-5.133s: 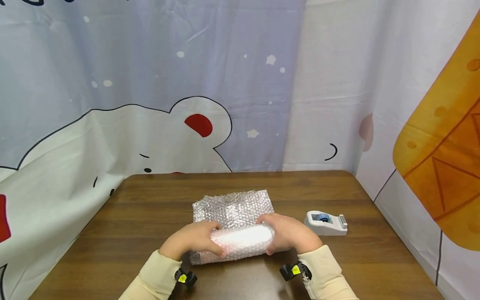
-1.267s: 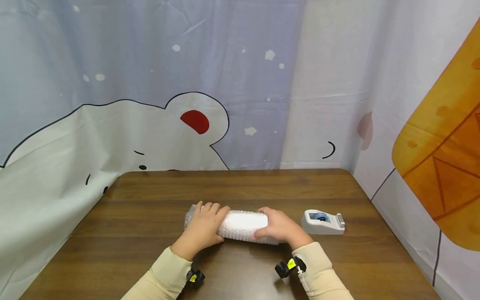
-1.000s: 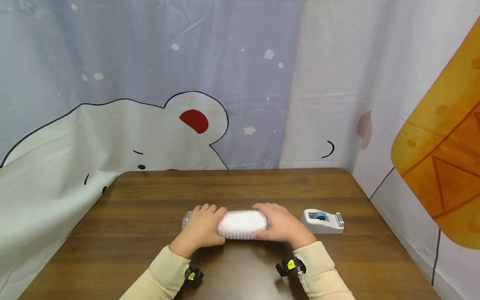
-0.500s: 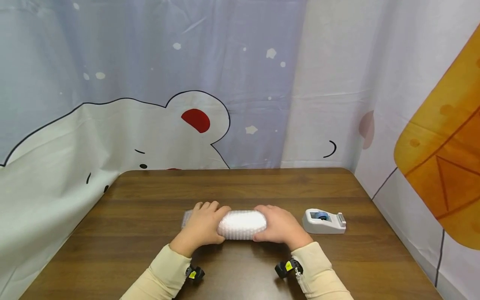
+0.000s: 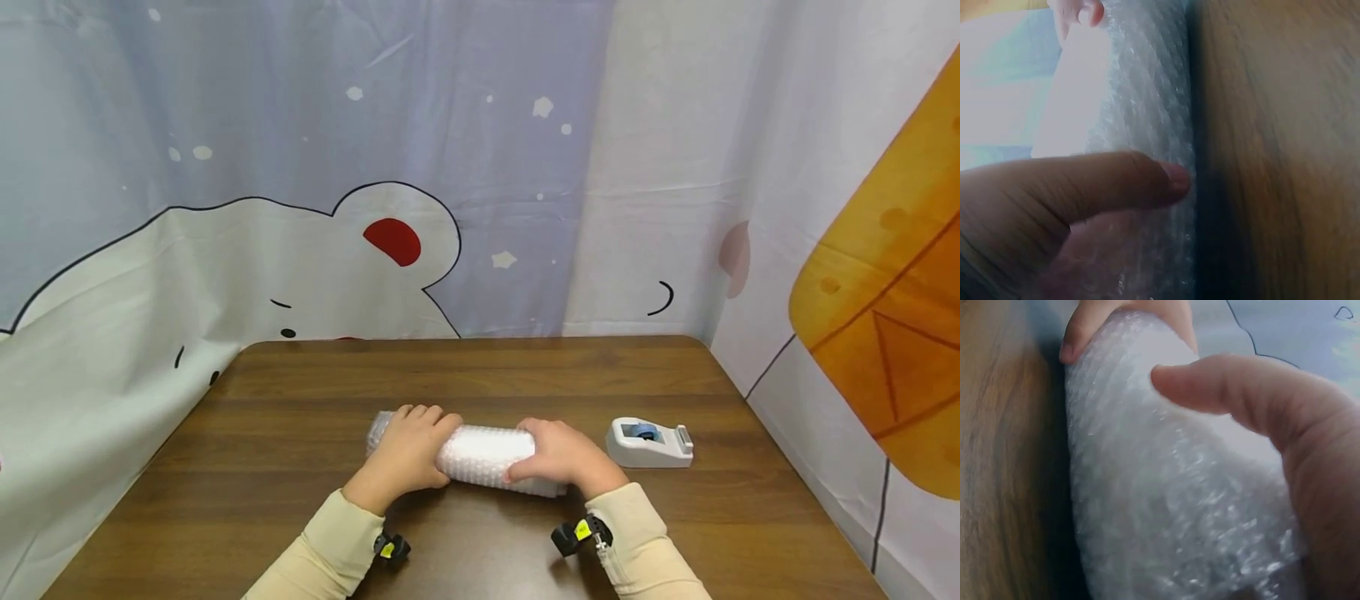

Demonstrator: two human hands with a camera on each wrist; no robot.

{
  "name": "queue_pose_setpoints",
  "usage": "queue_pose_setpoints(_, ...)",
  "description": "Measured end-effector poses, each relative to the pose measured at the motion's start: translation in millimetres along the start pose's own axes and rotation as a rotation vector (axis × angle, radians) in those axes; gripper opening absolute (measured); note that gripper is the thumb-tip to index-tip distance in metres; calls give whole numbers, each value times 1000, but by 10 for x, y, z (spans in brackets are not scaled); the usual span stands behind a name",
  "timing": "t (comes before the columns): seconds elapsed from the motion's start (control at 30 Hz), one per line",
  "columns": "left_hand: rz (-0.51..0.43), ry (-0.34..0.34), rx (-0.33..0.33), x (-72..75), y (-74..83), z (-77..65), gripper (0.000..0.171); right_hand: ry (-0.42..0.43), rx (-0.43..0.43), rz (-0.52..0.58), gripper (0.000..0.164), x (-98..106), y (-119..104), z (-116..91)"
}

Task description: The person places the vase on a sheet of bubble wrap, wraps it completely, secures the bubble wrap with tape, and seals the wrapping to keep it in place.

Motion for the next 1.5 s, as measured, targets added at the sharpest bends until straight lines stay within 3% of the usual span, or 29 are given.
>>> queue_pose_setpoints(0.13, -5, 1, -9, -18, -22, 3, 69, 24, 131, -73, 66, 51, -109, -12)
queue_pose_setpoints(0.23, -21, -20, -1, -21, -46, 9, 66, 57, 228, -212, 67, 73, -216, -11)
queue_pose_setpoints(0.37, -65, -85, 18, -13, -84, 20, 63, 58, 264, -398, 80, 31, -327, 2)
queue_pose_setpoints(0.47, -93, -102, 13, 13, -102, 22, 65, 68, 255, -458, 86, -10, -340, 14)
queue_pose_setpoints(0.63, -99, -71, -54, 60, -81, 16, 74, 102, 218, -427, 82, -19, -273, 29)
queue_pose_setpoints(0.77, -100, -47, -112, 74, -51, 12, 78, 75, 135, -344, 79, 4, -228, 20)
queue_pose_setpoints(1.13, -64, 2, -121, 24, 21, 1, 86, -53, -22, -99, 79, 4, -80, 3)
queue_pose_setpoints(1.3, -64, 25, -116, -8, 23, 22, 78, -57, 25, -67, 83, 24, -73, -8)
queue_pose_setpoints(1.5, -86, -10, -69, -2, 5, 32, 76, 18, 143, -236, 77, 118, -272, -49)
Point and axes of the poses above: each hand's wrist, its own z-axis towards the middle knuckle, its own x-axis out of the back of the hand, y = z × x, the point moved 4 cm from there along z, towards the middle knuckle, and after that the axes turned 10 degrees about x, right-handed, at the moved point
